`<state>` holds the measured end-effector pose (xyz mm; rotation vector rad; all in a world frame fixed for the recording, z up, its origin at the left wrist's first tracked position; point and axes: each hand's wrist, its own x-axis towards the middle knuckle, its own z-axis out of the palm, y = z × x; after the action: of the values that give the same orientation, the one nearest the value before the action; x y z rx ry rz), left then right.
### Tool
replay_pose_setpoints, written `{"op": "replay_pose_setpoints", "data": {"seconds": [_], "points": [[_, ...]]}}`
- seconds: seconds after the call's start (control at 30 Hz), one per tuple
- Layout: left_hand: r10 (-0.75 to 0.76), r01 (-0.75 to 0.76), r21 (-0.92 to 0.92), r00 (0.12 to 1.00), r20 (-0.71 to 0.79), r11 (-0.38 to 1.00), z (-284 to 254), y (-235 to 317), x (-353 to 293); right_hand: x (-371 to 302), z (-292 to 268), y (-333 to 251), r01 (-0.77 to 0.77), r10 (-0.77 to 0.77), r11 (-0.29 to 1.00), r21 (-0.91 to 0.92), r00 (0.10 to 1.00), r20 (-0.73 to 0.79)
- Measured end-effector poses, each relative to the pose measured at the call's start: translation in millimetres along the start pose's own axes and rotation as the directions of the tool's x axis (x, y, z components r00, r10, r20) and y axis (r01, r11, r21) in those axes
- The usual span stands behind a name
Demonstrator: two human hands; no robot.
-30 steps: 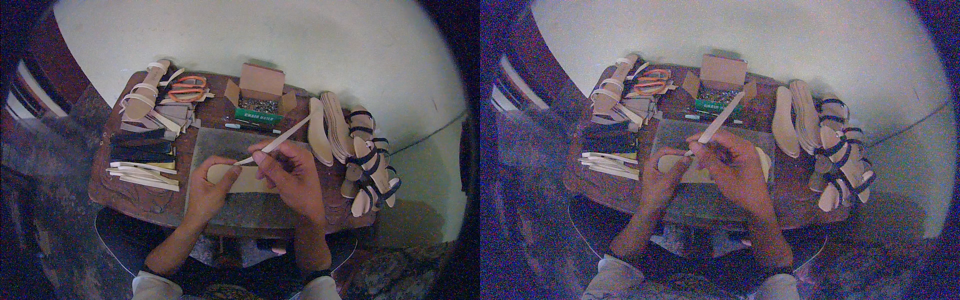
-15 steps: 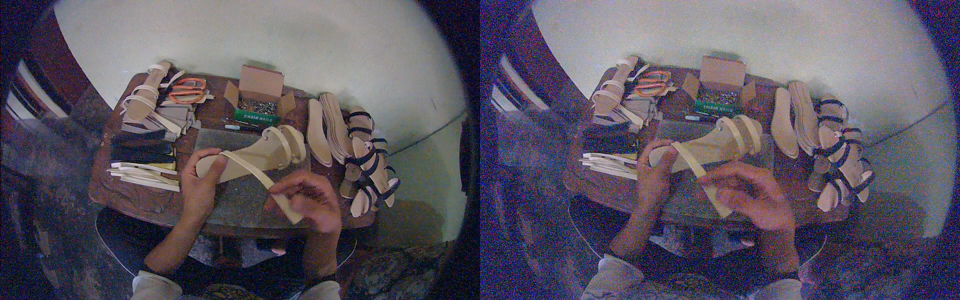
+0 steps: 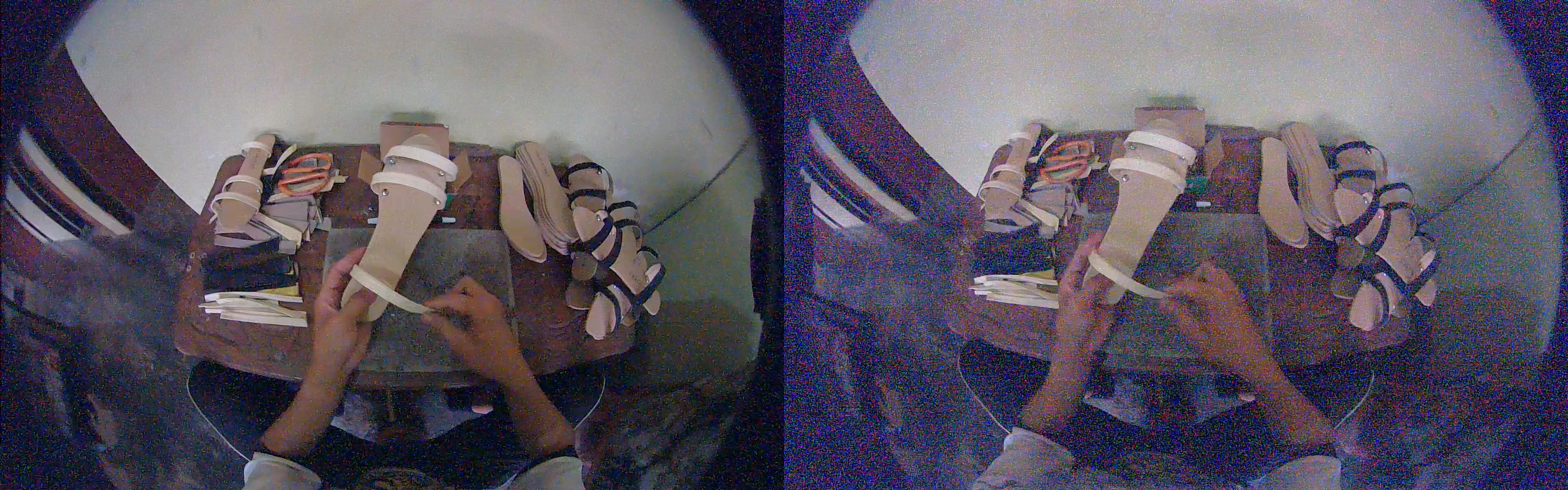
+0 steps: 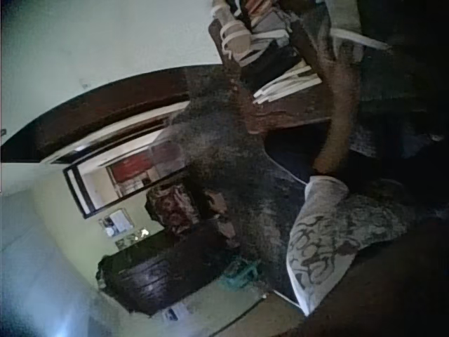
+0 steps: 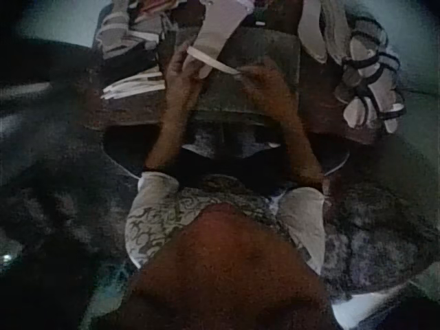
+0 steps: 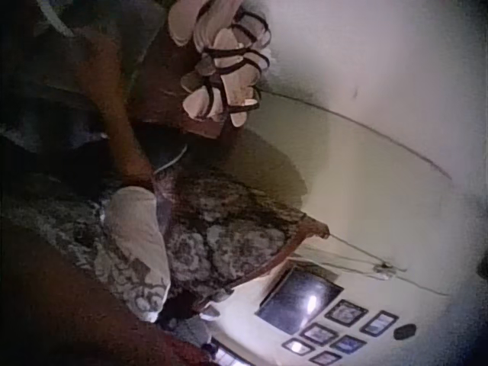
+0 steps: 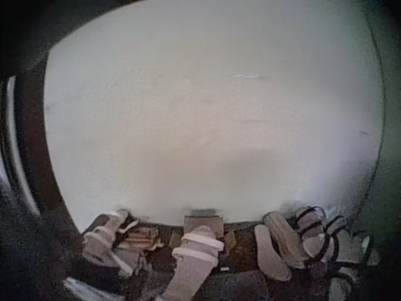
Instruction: The person assembles a beige sandal by attaching white straps to a sole. They pick up a strap, position it on the sole, and secure it with a small metal pin from a nearby box. This process is repeated for multiple straps to complete the sandal.
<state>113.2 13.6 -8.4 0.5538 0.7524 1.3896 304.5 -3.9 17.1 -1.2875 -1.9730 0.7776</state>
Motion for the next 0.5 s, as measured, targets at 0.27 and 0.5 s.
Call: {"op": "replay_pose_setpoints", "data": {"seconds": [0.27,0.5], "points": [[-0.066,0.065,0.033,0.997,0.043,0.997,23.4,-7.2,-17.4,-4.7,-3.5,-2.2,-0.041,0.044,0.999,0.019,0.976,-0.211],[-0.014,0.012,0.021,0.997,0.080,1.000,24.1,-24.9,-25.4,-10.1,11.8,14.3,-0.180,0.237,0.923,0.341,0.962,-0.133]]}}
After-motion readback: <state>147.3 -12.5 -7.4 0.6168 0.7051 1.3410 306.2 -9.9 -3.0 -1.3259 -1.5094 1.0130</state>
